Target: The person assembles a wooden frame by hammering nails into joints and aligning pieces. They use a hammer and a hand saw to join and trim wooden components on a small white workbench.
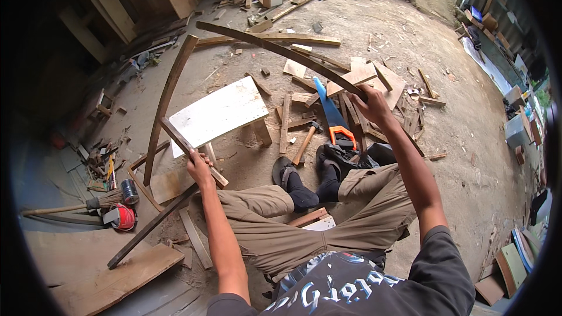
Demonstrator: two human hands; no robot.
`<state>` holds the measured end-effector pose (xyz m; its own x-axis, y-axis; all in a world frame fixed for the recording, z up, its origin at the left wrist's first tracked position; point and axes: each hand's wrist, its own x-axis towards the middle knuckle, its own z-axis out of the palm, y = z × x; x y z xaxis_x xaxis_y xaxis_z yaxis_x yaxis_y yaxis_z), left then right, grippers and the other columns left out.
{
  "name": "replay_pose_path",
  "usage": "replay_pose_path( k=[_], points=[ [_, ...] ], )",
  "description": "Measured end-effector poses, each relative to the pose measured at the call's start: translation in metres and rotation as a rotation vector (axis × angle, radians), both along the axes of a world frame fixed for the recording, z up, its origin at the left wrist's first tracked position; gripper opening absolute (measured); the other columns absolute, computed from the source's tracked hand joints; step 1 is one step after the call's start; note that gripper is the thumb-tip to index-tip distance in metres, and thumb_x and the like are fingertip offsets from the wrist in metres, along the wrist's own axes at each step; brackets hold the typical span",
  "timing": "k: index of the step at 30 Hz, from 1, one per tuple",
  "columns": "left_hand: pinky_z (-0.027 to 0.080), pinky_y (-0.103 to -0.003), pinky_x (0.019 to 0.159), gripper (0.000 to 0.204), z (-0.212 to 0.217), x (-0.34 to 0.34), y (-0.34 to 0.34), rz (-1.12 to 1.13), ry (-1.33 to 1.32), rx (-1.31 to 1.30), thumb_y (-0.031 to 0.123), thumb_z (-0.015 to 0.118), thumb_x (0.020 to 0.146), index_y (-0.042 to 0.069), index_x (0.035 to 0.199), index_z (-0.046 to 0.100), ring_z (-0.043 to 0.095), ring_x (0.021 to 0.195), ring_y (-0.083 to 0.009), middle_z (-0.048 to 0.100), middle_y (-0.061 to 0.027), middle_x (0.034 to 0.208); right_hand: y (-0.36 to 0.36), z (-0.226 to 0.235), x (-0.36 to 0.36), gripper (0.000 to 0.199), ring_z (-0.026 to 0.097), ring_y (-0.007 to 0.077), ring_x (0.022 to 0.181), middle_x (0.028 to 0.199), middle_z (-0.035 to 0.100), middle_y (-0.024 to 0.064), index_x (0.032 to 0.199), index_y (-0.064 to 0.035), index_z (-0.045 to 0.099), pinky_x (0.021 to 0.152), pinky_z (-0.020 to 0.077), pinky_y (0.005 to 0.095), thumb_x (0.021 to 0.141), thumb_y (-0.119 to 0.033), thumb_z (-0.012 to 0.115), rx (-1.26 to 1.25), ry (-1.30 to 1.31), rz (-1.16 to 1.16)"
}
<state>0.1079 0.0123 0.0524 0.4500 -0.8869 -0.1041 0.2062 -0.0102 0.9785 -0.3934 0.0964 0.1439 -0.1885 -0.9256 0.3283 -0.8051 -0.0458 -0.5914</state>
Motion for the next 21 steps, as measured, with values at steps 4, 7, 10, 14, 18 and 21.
replay_pose_path(
  k=[4, 7, 10, 14, 18, 21],
  points=[
    [0.041, -0.027, 0.046, 0.037, 0.005, 0.031, -0.017, 0.067, 0.005, 0.022, 0.034, 0.048, 0.103, -0.002, 0.099, 0.054, 0.049, 0.057, -0.0108, 0.051, -0.0039, 0.080, -0.022, 0.010, 0.025, 0.039, 0.067, 0.0300, 0.071, 0.079, 0.068, 0.0206, 0.104, 0.0018, 0.065, 0.064, 0.0491, 0.0403, 0.093, -0.035, 0.066, -0.078, 0.079, -0.022],
    [0.043, -0.028, 0.046, 0.035, -0.002, 0.047, -0.036, 0.065, -0.031, 0.037, 0.033, 0.048, 0.103, -0.001, 0.096, 0.052, 0.049, 0.056, -0.0121, 0.052, -0.0041, 0.078, -0.036, 0.005, 0.030, 0.040, 0.066, 0.0282, 0.069, 0.077, 0.068, 0.0197, 0.103, 0.0020, 0.065, 0.066, 0.0500, 0.0400, 0.089, -0.035, 0.071, -0.247, 0.079, -0.027],
    [0.045, -0.030, 0.046, 0.035, -0.020, 0.067, -0.049, 0.105, -0.090, 0.112, 0.032, 0.050, 0.102, -0.002, 0.095, 0.053, 0.051, 0.056, -0.0132, 0.054, -0.0048, 0.076, -0.036, 0.013, 0.047, 0.047, 0.066, 0.0387, 0.087, 0.095, 0.067, 0.0245, 0.103, 0.0037, 0.060, 0.079, 0.0504, 0.0447, 0.081, -0.034, 0.077, -0.126, -0.016, -0.017],
    [0.047, -0.032, 0.047, 0.033, -0.042, 0.082, -0.067, 0.128, -0.160, 0.177, 0.030, 0.051, 0.101, -0.002, 0.093, 0.053, 0.054, 0.056, -0.0143, 0.057, -0.0063, 0.074, -0.036, -0.006, 0.032, 0.050, 0.064, 0.0407, 0.090, 0.099, 0.065, 0.0231, 0.107, -0.0010, 0.056, 0.078, 0.0504, 0.0464, 0.079, -0.035, 0.079, -0.095, 0.074, 0.035],
    [0.047, -0.033, 0.047, 0.033, -0.060, 0.088, -0.082, 0.070, -0.116, 0.190, 0.029, 0.052, 0.101, -0.002, 0.092, 0.053, 0.054, 0.054, -0.0156, 0.057, -0.0071, 0.074, -0.034, -0.014, 0.012, 0.049, 0.064, 0.0392, 0.092, 0.099, 0.063, 0.0185, 0.104, -0.0023, 0.058, 0.076, 0.0506, 0.0473, 0.081, -0.041, 0.076, 0.036, 0.238, 0.081],
    [0.046, -0.034, 0.047, 0.033, -0.070, 0.087, -0.098, 0.029, -0.052, 0.250, 0.029, 0.056, 0.099, -0.003, 0.092, 0.053, 0.052, 0.052, -0.0164, 0.057, -0.0074, 0.075, -0.036, -0.011, -0.008, 0.047, 0.064, 0.0369, 0.088, 0.093, 0.060, 0.0171, 0.096, -0.0018, 0.056, 0.073, 0.0498, 0.0476, 0.081, -0.042, 0.075, 0.154, 0.404, 0.152]
  ],
)
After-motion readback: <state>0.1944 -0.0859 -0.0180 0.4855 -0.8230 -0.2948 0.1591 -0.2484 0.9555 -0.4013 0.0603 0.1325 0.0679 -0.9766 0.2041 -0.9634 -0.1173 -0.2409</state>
